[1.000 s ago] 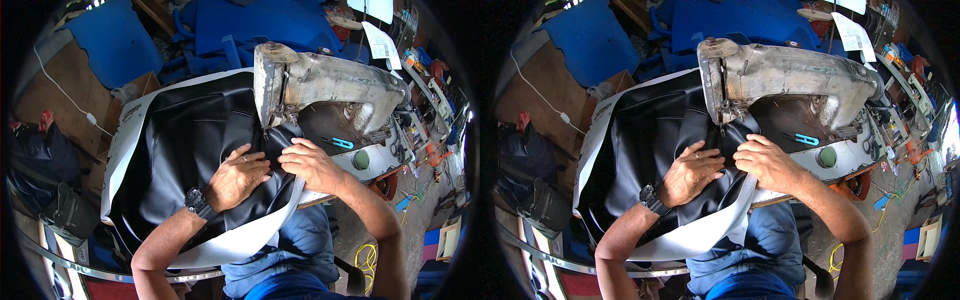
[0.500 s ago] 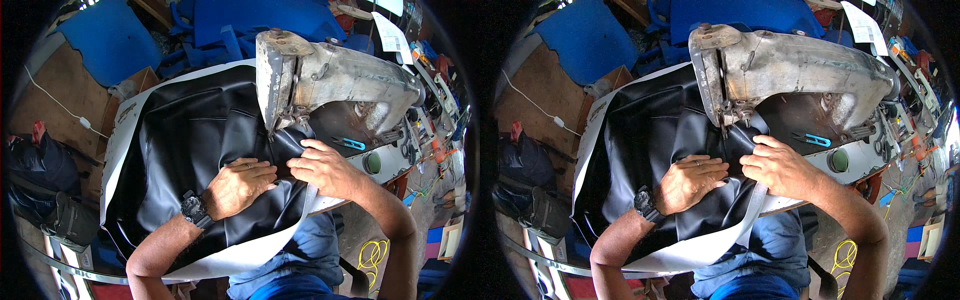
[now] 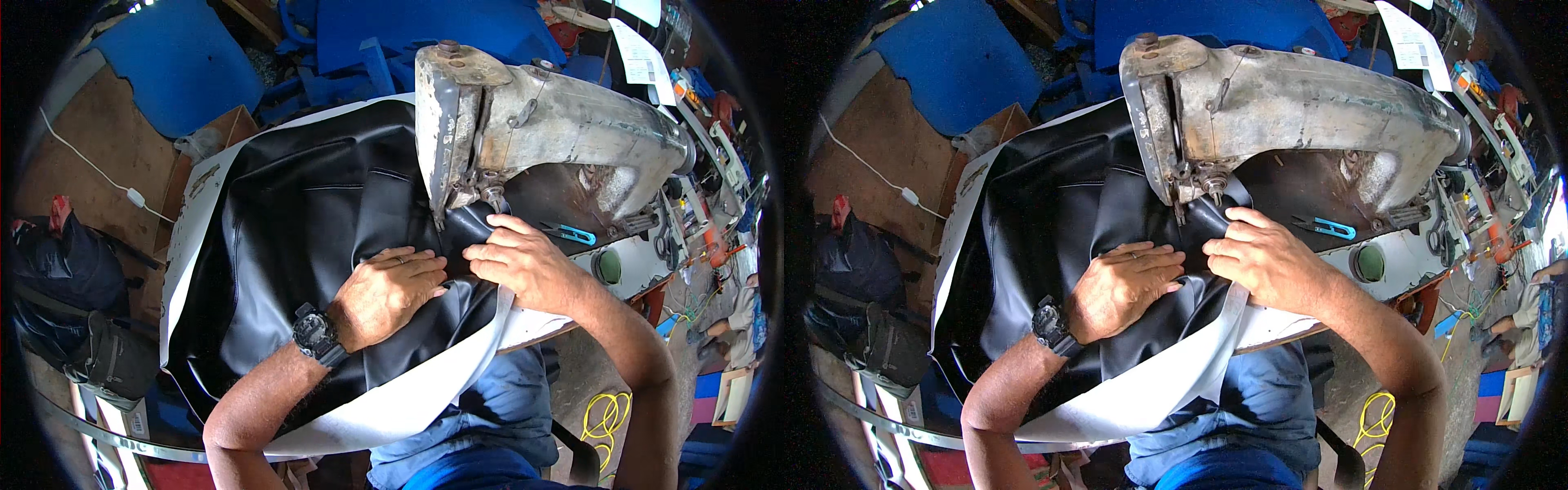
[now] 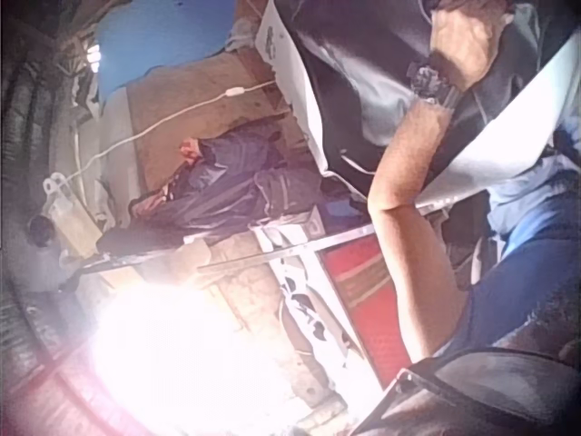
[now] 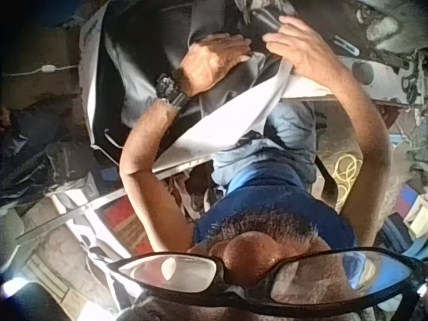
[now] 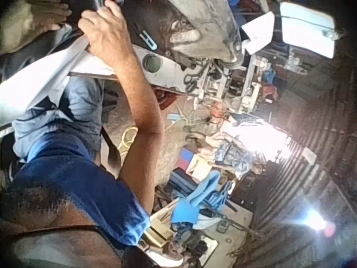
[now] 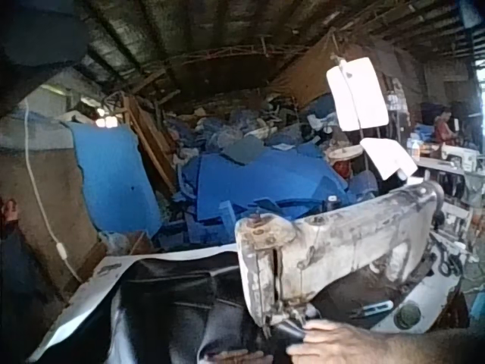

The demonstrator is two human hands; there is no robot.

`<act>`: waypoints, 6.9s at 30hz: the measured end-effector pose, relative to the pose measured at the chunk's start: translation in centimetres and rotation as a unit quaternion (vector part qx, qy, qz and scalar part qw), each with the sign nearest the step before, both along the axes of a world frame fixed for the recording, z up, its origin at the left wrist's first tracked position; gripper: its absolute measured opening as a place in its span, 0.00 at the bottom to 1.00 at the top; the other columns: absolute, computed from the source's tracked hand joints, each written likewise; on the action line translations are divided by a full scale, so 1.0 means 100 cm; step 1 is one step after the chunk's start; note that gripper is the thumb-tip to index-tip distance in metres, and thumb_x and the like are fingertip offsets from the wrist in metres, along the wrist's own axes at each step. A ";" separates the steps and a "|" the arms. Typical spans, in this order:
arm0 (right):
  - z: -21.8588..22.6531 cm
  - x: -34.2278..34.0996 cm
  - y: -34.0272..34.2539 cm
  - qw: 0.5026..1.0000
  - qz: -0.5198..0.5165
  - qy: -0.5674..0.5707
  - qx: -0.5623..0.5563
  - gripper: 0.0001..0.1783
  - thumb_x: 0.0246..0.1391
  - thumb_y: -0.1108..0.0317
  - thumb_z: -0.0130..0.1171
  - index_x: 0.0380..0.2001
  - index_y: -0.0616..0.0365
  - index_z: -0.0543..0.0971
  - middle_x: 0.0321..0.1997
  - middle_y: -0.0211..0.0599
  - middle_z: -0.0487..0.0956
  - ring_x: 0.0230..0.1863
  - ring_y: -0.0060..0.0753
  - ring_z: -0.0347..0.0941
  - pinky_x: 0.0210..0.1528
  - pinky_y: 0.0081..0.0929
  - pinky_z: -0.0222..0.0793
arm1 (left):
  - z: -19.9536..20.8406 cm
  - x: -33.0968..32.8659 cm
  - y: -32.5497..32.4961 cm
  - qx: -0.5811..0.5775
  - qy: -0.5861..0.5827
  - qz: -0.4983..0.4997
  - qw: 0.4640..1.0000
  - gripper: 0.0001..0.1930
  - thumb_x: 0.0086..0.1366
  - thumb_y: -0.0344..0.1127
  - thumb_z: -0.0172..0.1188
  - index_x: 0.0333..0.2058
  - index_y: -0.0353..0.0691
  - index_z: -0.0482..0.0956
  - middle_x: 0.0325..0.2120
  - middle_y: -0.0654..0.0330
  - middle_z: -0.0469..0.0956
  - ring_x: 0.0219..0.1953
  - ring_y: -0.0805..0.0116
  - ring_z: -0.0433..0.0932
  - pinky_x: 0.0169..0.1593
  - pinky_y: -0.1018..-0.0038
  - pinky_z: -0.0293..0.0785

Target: The person sews two pieces of vinyl material together using an industrial sewing machine.

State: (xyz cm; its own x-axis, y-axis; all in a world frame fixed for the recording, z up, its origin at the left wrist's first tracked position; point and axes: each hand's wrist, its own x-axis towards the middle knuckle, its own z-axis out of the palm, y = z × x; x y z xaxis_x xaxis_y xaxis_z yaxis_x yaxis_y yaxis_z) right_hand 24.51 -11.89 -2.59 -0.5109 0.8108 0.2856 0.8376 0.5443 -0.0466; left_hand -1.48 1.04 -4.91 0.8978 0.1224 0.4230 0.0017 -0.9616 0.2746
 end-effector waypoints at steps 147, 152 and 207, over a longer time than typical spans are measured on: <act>-0.006 -0.004 -0.039 0.997 -0.005 0.052 -0.050 0.20 0.57 0.61 0.68 0.51 0.57 0.85 0.65 0.36 0.81 0.71 0.43 0.71 0.73 0.48 0.65 | 0.018 -0.018 -0.036 -0.056 0.058 -0.029 0.996 0.19 0.72 0.41 0.68 0.54 0.33 0.86 0.59 0.51 0.84 0.67 0.55 0.79 0.72 0.59 0.75; -0.012 0.000 -0.028 0.997 -0.021 0.058 -0.040 0.19 0.57 0.62 0.69 0.50 0.56 0.87 0.63 0.34 0.83 0.70 0.40 0.72 0.73 0.47 0.64 | 0.018 -0.016 -0.027 -0.059 0.082 -0.021 0.995 0.19 0.73 0.38 0.64 0.58 0.34 0.84 0.63 0.51 0.82 0.69 0.54 0.77 0.74 0.57 0.71; 0.053 -0.061 -0.060 0.996 0.094 -0.008 0.012 0.09 0.45 0.69 0.71 0.29 0.54 0.78 0.33 0.33 0.74 0.43 0.41 0.75 0.56 0.42 0.71 | 0.035 -0.079 -0.156 0.055 0.037 0.203 0.977 0.37 0.54 0.42 0.79 0.60 0.35 0.76 0.47 0.52 0.78 0.53 0.52 0.81 0.70 0.53 0.66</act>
